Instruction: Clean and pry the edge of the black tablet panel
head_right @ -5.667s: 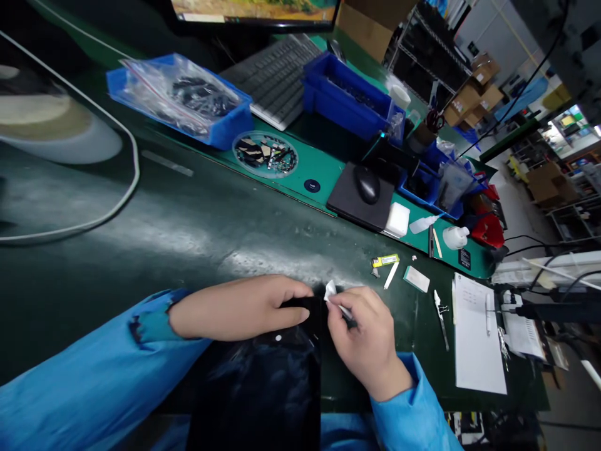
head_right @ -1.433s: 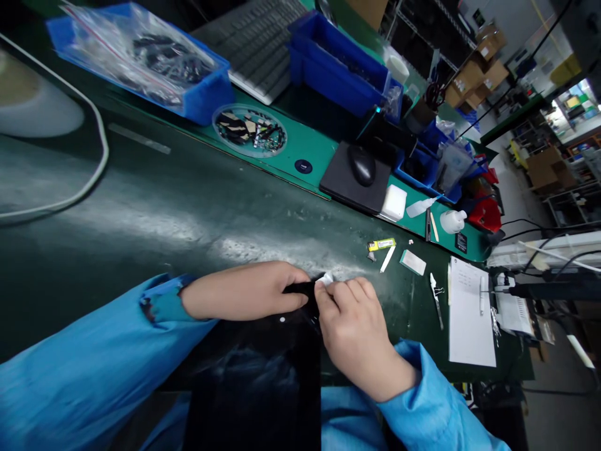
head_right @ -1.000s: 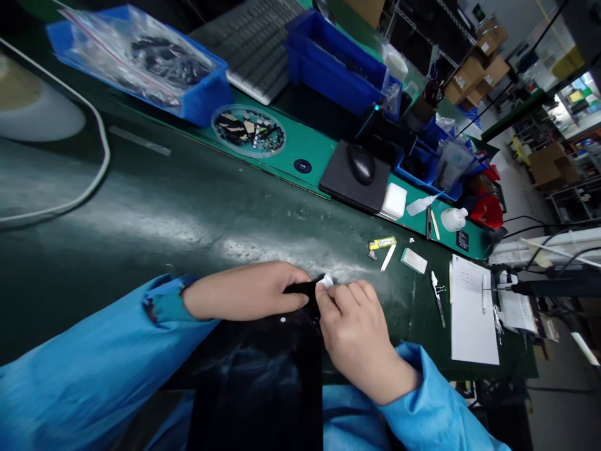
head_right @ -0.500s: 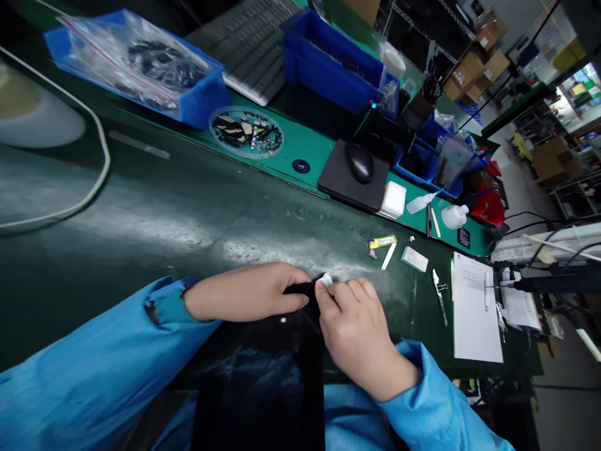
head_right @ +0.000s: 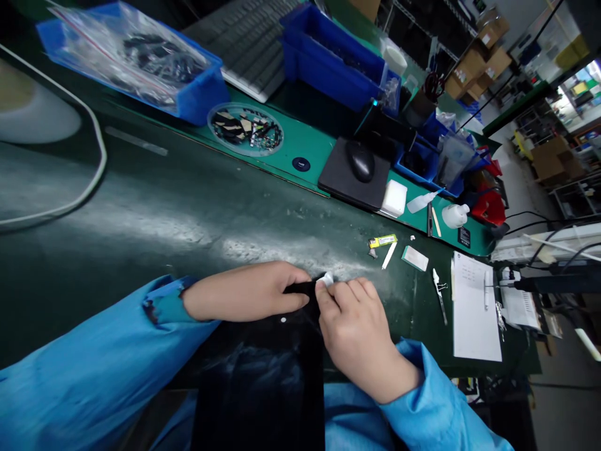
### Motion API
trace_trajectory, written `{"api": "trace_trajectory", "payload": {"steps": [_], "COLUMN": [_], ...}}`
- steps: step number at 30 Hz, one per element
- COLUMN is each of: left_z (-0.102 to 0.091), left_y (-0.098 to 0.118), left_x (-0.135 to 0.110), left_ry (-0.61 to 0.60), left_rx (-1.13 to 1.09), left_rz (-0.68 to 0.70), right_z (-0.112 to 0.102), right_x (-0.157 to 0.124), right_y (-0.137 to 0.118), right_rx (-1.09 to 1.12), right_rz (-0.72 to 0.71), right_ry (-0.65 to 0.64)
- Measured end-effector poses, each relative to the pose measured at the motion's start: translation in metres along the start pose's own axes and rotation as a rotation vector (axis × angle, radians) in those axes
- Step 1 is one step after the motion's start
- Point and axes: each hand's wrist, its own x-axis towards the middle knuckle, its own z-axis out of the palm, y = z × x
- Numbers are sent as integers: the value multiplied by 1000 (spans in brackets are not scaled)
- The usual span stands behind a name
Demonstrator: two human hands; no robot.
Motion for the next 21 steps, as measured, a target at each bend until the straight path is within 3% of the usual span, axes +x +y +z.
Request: {"api": "trace_trajectory", "payload": {"steps": [7,16,21], "left_z": [0,2,1], "left_y": [0,-1,1], "left_x": [0,1,-1], "left_ry": [-15,4,13], "left_rx": [-38,-12,-43], "left_rz": [0,-7,5], "right_z": [-3,3,-2], "right_x": [-9,1,-8], "right_y": [-5,-1,-5], "right_rx": [27,0,55], "right_rz": [9,29,24], "right_ry": [-48,-5,-20]}}
